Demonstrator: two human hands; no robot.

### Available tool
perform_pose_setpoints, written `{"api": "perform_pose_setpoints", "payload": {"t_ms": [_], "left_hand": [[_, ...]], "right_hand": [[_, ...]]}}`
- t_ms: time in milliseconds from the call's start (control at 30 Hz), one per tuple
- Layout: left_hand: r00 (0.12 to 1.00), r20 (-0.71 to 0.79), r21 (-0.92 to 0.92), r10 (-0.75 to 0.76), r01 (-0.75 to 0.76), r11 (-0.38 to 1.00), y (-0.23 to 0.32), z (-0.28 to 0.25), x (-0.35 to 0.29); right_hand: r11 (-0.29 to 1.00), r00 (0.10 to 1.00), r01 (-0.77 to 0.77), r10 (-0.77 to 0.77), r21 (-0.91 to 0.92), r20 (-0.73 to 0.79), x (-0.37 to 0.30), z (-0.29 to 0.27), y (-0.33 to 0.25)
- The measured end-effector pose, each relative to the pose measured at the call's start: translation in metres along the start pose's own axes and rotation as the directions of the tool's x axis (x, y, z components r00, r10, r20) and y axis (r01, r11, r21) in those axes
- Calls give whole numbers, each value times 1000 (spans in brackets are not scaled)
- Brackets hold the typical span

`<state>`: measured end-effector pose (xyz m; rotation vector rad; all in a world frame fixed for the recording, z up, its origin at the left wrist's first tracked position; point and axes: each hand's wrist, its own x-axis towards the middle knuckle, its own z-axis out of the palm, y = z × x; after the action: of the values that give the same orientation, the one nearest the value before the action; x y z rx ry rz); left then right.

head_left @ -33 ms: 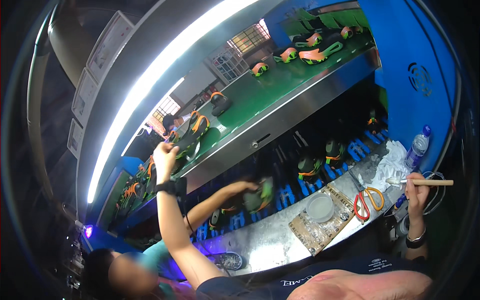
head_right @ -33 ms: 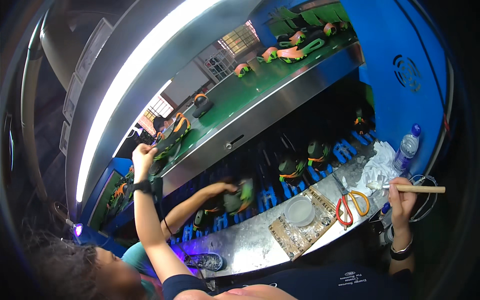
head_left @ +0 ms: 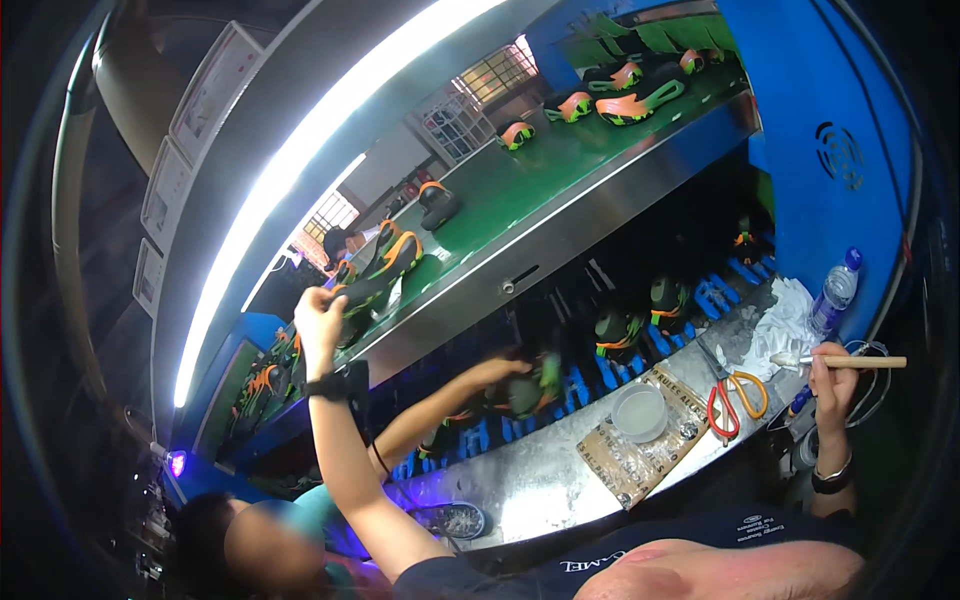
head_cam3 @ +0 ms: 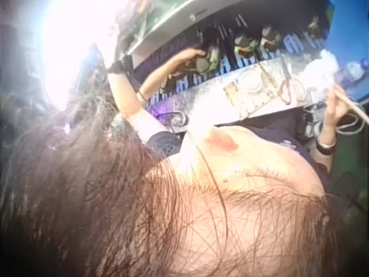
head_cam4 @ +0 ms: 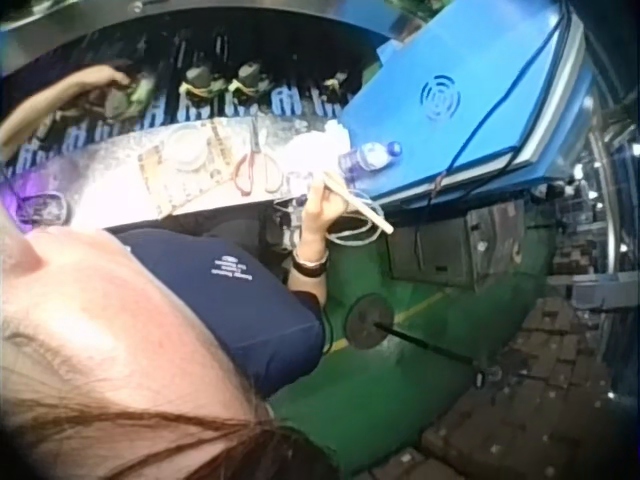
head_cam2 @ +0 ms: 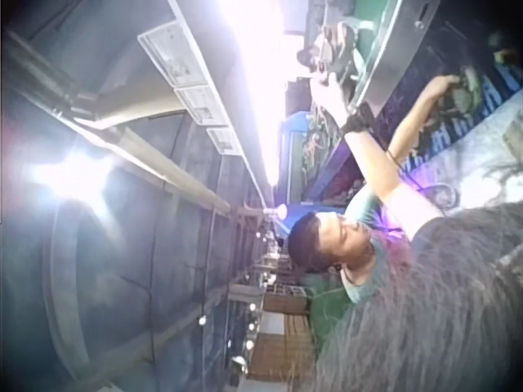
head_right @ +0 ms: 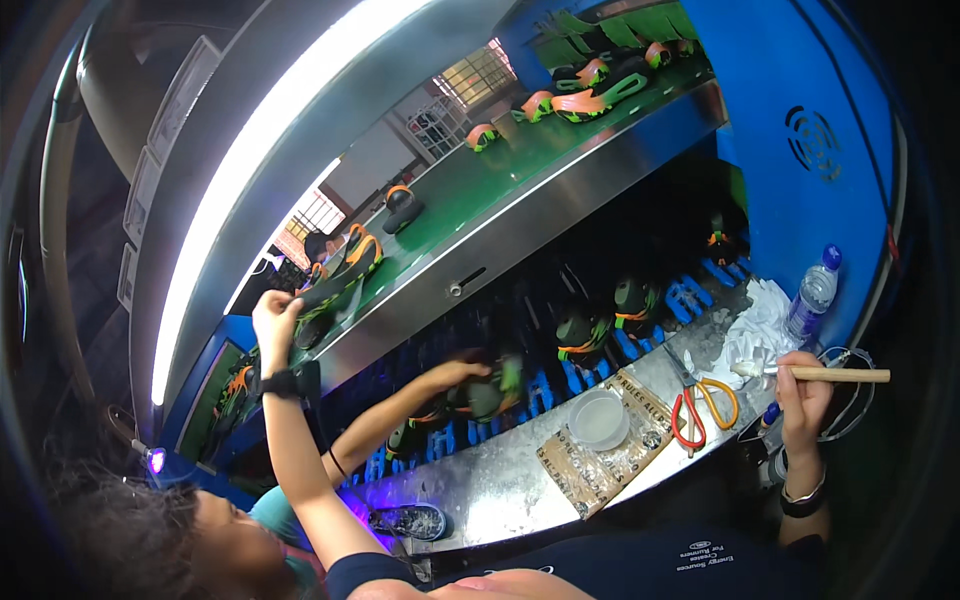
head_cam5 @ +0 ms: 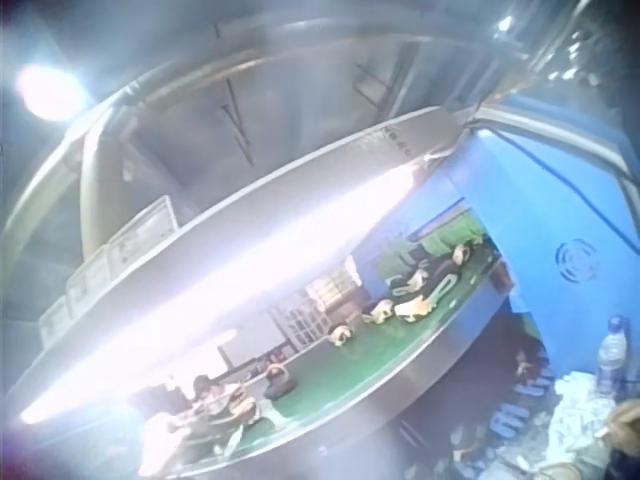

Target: Applying adhesive to shoe soles using a brush and placing them on a conveyor belt.

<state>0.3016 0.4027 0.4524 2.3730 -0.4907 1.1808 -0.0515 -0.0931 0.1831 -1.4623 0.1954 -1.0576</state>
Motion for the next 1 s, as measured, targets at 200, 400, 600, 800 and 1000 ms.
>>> {"api": "perform_pose_setpoints", "payload": {"t_ms": [200,400,600,800,1000], "left_hand": [[938,-213,-307,-272,200,930,10,29,-69],[886,-404,-353,-227,78,933,19,39,-67],[875,-484,-387,22,-237,891,85,-43,-92],[924,211,-484,321,-187,855,136,-79,-166],[649,744,-649,159,646,402,126,20,-279]], "right_hand": [[998,999,-13,11,58,34,0,9,3],[999,999,17,-18,44,29,-2,13,-2],[996,999,-19,15,83,51,0,16,-8],[985,976,-101,71,138,208,-1,49,-9],[963,889,-222,134,156,438,-8,98,22]]}}
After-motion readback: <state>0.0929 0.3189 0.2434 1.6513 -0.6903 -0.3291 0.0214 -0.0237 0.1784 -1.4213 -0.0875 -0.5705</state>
